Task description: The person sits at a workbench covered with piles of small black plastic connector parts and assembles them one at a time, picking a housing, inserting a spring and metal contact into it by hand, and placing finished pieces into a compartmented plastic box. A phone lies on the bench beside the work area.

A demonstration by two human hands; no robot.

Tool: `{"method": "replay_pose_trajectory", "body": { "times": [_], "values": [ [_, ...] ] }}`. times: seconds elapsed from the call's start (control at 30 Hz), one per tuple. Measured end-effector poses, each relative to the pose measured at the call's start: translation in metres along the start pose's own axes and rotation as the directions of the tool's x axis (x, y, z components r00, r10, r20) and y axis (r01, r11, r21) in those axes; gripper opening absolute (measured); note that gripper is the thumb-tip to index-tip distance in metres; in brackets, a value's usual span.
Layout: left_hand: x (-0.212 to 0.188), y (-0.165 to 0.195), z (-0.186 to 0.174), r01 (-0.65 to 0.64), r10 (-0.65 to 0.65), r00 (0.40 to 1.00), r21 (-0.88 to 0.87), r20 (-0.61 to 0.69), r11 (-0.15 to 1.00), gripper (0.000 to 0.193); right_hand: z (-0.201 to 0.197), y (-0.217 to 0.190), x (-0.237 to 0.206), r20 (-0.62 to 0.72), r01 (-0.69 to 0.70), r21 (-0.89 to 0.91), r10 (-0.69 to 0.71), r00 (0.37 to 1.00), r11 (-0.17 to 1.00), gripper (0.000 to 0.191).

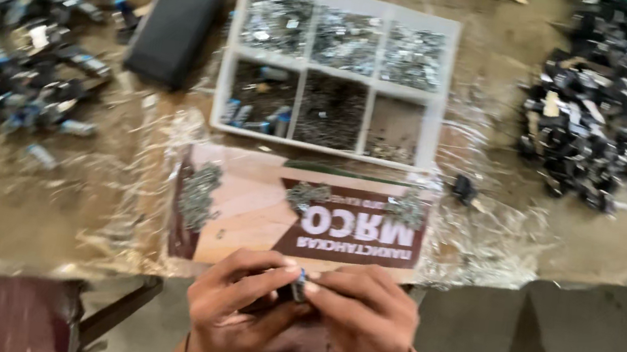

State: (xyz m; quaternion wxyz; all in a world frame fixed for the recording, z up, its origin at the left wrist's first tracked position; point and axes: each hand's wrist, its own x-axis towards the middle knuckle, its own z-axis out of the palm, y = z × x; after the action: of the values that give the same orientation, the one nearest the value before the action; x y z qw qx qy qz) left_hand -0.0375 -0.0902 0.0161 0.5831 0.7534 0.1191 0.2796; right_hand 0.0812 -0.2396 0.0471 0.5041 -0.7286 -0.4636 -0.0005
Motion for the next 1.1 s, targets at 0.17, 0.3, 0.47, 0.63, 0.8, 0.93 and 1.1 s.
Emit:
{"method": "replay_pose_trajectory", "body": {
  "times": [0.17,0.3,0.47,0.63,0.8,0.93,1.1],
  "values": [
    [0.004,-0.003,0.008,-0.026,0.026,0.999,-0.003,0.020,1.000,0.045,-0.007,0.010,-0.015,0.184,-0.394,0.357,0.350,0.919,0.847,0.020],
    [0.007,-0.006,0.011,-0.048,0.061,0.993,-0.124,0.102,0.991,0.047,-0.010,0.024,-0.026,0.331,-0.672,0.518,0.601,0.728,0.529,0.019],
    [0.007,-0.010,0.010,0.044,-0.018,0.994,-0.241,0.107,0.970,0.044,-0.010,0.029,-0.032,-0.001,-0.189,-0.382,0.204,0.979,0.905,0.021],
    [0.009,-0.017,-0.001,0.007,-0.001,1.000,-0.240,0.028,0.971,0.043,-0.011,0.024,-0.031,-0.048,-0.200,-0.494,0.203,0.978,0.846,0.034],
    [0.007,-0.017,-0.002,0.037,-0.026,0.998,-0.240,0.050,0.970,0.043,-0.016,0.029,-0.031,0.032,-0.202,-0.574,0.269,0.963,0.793,0.062],
    [0.007,-0.016,0.005,0.045,-0.027,0.997,-0.237,0.078,0.971,0.043,-0.016,0.033,-0.031,0.081,-0.180,-0.620,0.290,0.954,0.764,0.081],
    [0.008,-0.015,0.006,0.049,-0.027,0.994,-0.219,0.102,0.974,0.044,-0.021,0.039,-0.035,0.012,-0.211,-0.617,0.277,0.961,0.759,0.088]
  ]
}}
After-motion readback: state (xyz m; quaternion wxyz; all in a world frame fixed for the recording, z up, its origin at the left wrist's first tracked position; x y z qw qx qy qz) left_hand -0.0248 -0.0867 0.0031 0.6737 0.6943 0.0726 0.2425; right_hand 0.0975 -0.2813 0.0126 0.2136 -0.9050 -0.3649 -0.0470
